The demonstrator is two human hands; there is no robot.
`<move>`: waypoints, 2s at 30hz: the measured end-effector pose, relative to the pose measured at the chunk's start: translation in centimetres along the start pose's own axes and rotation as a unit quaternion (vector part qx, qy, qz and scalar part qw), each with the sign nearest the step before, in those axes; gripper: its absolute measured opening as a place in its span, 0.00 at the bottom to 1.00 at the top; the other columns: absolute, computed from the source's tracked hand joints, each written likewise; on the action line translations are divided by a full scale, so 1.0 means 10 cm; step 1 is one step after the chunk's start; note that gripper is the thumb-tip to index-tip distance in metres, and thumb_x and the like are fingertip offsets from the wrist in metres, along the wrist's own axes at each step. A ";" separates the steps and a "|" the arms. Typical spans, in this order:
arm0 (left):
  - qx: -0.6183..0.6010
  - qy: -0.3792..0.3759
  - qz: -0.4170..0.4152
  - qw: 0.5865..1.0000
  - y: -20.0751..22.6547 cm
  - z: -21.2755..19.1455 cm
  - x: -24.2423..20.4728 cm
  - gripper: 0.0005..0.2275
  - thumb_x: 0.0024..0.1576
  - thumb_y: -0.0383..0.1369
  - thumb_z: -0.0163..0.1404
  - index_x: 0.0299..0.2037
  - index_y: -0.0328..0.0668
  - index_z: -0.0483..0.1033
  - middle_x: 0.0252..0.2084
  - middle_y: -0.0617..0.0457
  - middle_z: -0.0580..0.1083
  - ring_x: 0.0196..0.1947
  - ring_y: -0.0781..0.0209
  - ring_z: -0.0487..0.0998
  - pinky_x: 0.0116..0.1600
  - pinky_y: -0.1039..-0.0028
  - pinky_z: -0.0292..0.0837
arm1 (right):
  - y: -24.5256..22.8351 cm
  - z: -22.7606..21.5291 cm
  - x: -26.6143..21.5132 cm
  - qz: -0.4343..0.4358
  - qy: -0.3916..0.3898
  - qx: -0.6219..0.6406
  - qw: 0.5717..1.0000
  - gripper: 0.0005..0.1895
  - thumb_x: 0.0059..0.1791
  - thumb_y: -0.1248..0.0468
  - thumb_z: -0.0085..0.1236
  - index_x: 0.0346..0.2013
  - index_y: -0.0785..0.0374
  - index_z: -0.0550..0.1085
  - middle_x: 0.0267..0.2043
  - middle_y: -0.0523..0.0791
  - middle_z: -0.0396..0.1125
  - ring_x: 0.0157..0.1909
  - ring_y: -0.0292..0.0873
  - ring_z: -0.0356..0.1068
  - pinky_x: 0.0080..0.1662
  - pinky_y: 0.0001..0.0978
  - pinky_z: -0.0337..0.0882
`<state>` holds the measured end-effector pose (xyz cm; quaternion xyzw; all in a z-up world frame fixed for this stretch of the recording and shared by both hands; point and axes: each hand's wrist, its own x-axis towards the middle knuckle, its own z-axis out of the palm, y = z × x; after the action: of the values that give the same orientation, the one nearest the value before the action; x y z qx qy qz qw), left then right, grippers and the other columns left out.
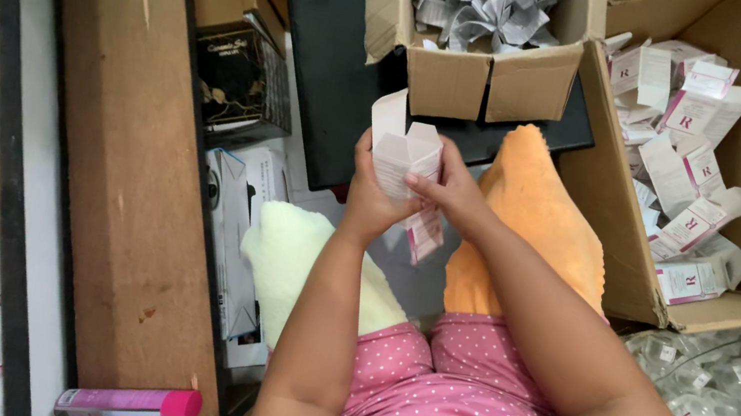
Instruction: The person sits on the floor and repeatedly picks small white boxes and clear plastic bottles from nearby cardboard boxes. They place each bottle into a box, close the box, and set it aside on a shelf or stack. The process continues with multiple units throughout the clip.
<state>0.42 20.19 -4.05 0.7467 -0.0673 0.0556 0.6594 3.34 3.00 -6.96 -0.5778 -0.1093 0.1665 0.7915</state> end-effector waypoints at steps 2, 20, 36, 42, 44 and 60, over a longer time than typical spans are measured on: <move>0.062 0.011 0.019 0.998 0.02 -0.01 0.04 0.48 0.42 0.31 0.70 0.71 0.40 0.47 0.61 0.41 0.71 0.60 0.49 0.76 0.62 0.61 0.74 | -0.07 -0.04 0.01 -0.033 -0.009 -0.013 0.999 0.37 0.49 0.60 0.66 0.68 0.60 0.58 0.62 0.45 0.63 0.63 0.39 0.64 0.61 0.33 0.68; -0.140 -0.127 -0.036 0.981 -0.20 -0.17 -0.03 0.12 0.58 0.25 0.53 0.51 0.38 0.75 0.51 0.51 0.67 0.51 0.60 0.73 0.58 0.74 0.69 | -0.03 -0.17 0.02 -0.035 0.015 0.088 0.995 0.13 0.57 0.67 0.59 0.49 0.61 0.62 0.46 0.42 0.65 0.50 0.36 0.65 0.52 0.30 0.67; -0.207 -0.083 -0.038 0.974 -0.16 -0.01 0.01 0.33 0.58 0.27 0.60 0.67 0.44 0.49 0.66 0.40 0.65 0.57 0.56 0.75 0.58 0.67 0.77 | -0.21 -0.16 -0.02 -0.043 0.061 0.023 0.997 0.07 0.54 0.69 0.57 0.46 0.67 0.77 0.49 0.46 0.73 0.50 0.36 0.71 0.52 0.28 0.72; -0.214 -0.070 -0.050 0.973 -0.22 -0.06 0.02 0.30 0.59 0.29 0.59 0.67 0.45 0.53 0.65 0.41 0.65 0.54 0.58 0.75 0.56 0.70 0.77 | -0.21 -0.14 -0.05 -0.106 -0.012 -0.036 0.994 0.10 0.53 0.70 0.57 0.49 0.67 0.73 0.56 0.45 0.68 0.58 0.37 0.69 0.58 0.31 0.70; -0.210 -0.061 -0.039 0.975 -0.31 -0.07 0.01 0.26 0.62 0.29 0.57 0.67 0.44 0.57 0.64 0.42 0.67 0.57 0.60 0.74 0.58 0.72 0.75 | -0.18 -0.14 -0.05 -0.108 -0.027 -0.068 0.991 0.12 0.53 0.69 0.58 0.50 0.67 0.72 0.57 0.46 0.66 0.58 0.38 0.68 0.59 0.31 0.69; -0.442 0.063 -0.360 0.819 -0.72 -0.24 0.17 0.33 0.62 0.59 0.38 0.66 0.40 0.67 0.62 0.46 0.73 0.59 0.50 0.76 0.62 0.59 0.71 | -0.14 -0.01 -0.08 -0.095 -0.017 -0.198 0.975 0.26 0.55 0.58 0.55 0.66 0.63 0.67 0.69 0.48 0.63 0.68 0.46 0.65 0.67 0.39 0.65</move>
<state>3.39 23.44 -10.49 0.3408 0.2302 -0.1746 0.8946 2.82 2.16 -5.66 -0.7072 -0.2081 0.0753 0.6715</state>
